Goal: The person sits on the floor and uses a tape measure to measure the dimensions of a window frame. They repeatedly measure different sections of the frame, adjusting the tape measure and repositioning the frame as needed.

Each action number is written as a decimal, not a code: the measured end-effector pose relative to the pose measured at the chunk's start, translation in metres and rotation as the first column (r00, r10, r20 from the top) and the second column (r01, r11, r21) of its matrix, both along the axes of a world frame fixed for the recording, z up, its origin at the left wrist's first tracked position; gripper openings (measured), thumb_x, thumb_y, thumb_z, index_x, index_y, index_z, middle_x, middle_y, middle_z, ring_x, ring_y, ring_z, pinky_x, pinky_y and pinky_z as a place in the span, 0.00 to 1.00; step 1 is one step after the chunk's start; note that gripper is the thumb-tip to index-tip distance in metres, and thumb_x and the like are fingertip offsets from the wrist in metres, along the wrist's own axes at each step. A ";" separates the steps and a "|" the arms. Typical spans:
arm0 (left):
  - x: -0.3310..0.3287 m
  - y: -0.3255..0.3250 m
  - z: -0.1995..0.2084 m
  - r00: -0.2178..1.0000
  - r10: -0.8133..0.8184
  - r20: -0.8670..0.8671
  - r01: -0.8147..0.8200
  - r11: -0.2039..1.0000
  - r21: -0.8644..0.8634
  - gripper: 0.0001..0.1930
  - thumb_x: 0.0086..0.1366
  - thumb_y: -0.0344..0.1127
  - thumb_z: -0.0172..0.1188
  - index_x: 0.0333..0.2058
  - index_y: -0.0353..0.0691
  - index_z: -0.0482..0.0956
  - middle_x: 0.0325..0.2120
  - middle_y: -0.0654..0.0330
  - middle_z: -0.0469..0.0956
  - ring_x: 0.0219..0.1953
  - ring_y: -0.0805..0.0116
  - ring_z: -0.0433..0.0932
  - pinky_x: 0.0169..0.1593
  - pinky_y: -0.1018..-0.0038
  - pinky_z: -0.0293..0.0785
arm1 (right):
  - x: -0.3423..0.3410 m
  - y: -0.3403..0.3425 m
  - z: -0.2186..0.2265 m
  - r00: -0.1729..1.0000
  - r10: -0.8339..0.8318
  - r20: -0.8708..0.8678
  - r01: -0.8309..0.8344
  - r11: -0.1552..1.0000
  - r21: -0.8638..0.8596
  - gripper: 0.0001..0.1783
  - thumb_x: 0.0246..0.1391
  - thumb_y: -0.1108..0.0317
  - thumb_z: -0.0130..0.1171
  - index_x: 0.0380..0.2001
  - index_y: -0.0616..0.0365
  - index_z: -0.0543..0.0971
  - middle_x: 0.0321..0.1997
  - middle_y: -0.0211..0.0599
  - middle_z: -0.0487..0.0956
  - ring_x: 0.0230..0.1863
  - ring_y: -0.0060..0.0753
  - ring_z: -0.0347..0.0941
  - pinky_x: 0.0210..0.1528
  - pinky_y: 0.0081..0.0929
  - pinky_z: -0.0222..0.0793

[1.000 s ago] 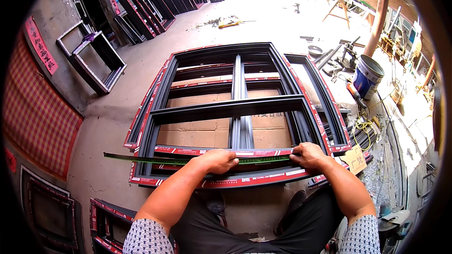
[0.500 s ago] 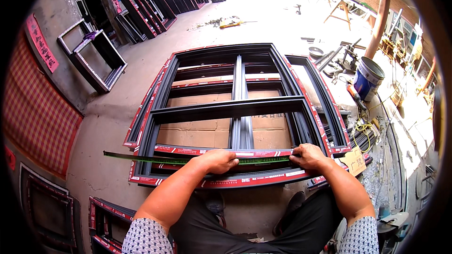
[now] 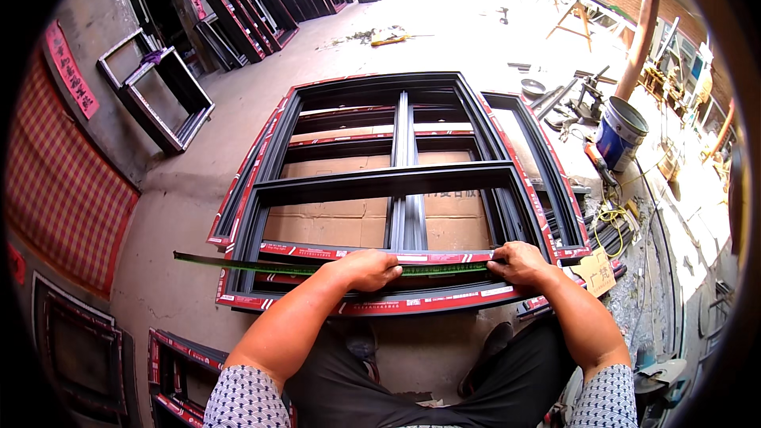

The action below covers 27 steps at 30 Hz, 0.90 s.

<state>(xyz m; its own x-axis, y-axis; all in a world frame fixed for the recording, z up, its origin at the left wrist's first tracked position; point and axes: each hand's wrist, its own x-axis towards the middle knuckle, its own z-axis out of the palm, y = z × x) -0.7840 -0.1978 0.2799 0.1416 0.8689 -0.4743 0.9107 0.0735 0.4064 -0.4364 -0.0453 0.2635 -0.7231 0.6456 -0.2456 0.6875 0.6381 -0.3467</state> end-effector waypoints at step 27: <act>-0.003 0.001 -0.002 1.000 -0.019 0.021 0.019 1.000 -0.002 0.22 0.81 0.51 0.50 0.54 0.37 0.81 0.48 0.38 0.84 0.54 0.34 0.81 0.58 0.48 0.75 | -0.002 0.000 0.003 0.999 -0.020 0.045 0.021 0.999 -0.027 0.22 0.67 0.48 0.63 0.46 0.56 0.89 0.43 0.51 0.86 0.51 0.57 0.83 0.54 0.49 0.77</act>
